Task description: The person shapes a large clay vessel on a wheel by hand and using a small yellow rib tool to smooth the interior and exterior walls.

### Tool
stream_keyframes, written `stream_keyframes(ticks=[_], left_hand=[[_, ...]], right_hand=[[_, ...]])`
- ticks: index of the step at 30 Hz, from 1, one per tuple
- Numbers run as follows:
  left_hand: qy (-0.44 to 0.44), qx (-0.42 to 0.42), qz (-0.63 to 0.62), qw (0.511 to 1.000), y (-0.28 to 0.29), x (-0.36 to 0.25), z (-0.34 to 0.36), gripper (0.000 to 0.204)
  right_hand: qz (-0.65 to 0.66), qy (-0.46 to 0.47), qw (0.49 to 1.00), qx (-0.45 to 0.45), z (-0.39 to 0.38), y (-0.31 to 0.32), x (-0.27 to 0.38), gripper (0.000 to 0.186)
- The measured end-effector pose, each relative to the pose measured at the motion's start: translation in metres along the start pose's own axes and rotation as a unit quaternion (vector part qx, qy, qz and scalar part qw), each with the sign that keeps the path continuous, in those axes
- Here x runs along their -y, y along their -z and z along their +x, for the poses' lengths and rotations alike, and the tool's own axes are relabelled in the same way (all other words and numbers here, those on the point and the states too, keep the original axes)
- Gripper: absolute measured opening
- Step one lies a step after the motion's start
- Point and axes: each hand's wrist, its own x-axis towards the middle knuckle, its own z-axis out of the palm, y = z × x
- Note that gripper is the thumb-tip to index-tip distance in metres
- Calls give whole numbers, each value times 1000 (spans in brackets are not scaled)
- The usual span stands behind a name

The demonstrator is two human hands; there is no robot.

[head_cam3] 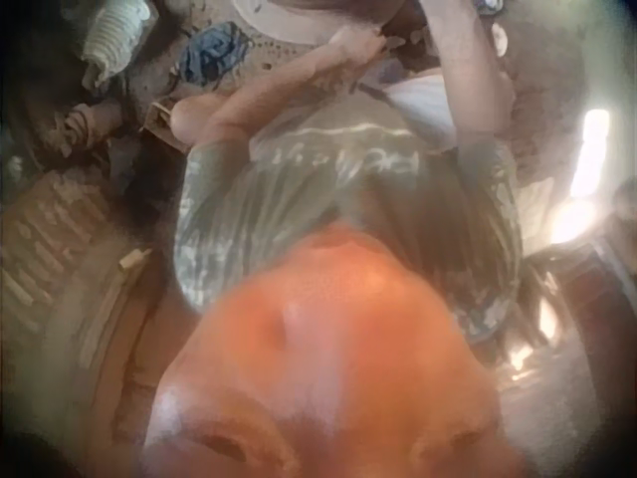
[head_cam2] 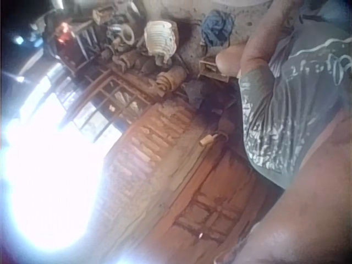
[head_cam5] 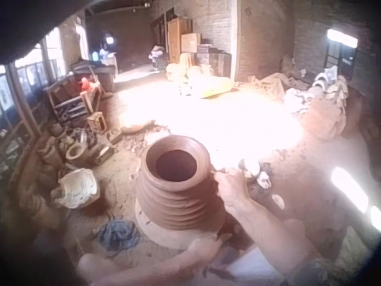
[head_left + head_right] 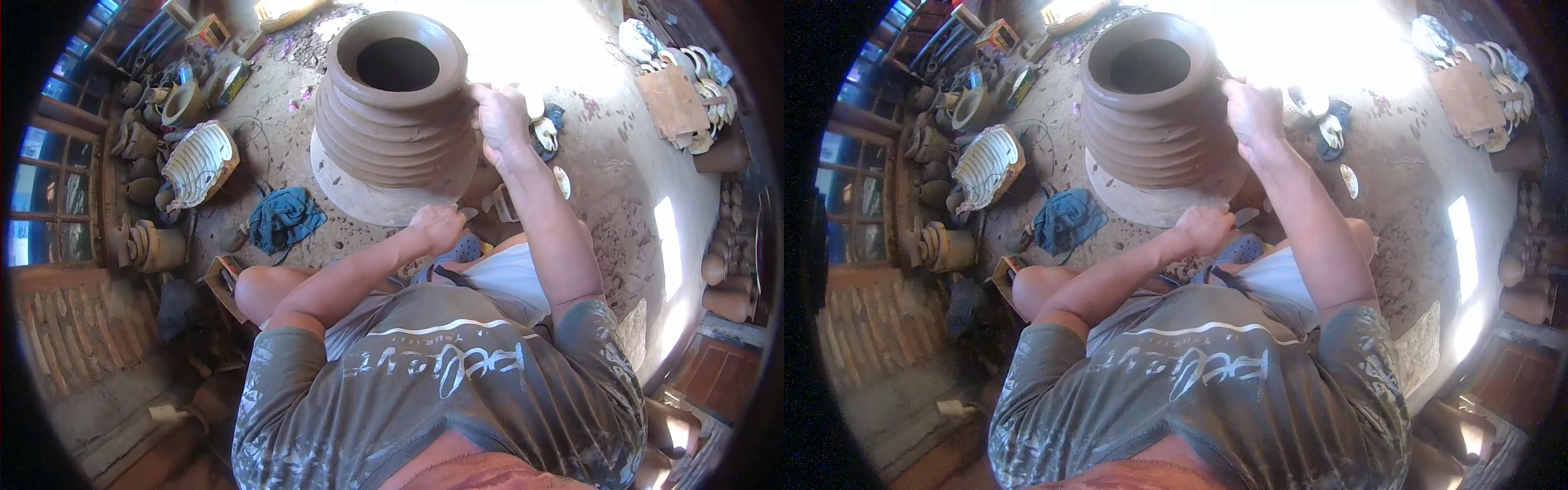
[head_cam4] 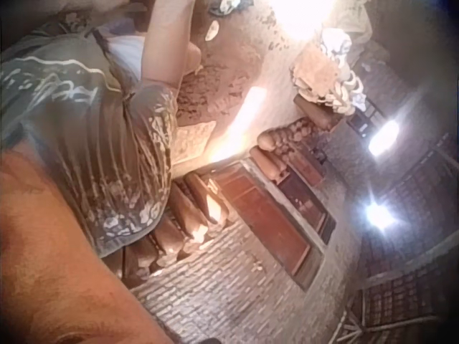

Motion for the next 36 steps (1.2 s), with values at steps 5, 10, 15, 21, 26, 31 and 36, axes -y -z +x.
stream_keyframes(ticks=[5,10,15,21,26,31,36], left_hand=[[-33,-33,17,999,-5,-7,18,38],[-148,-141,-259,944,-92,32,58,33],[-48,-59,193,978,-101,41,58,22],[-55,-174,67,981,-59,34,-5,32],[58,-89,-449,887,-7,34,-52,52],[67,-71,-640,762,5,0,-77,64],[141,-64,-625,765,-3,-10,-76,78]], right_hand=[[-24,7,999,-43,-25,-8,-7,6],[-92,-15,996,6,-81,-39,-11,15],[-148,120,972,134,-135,-41,-34,16],[-201,247,940,124,-122,29,-47,12],[-282,130,923,227,-132,84,-76,22],[-316,364,832,274,-140,83,-99,26],[-378,398,772,320,-138,94,-103,23]])
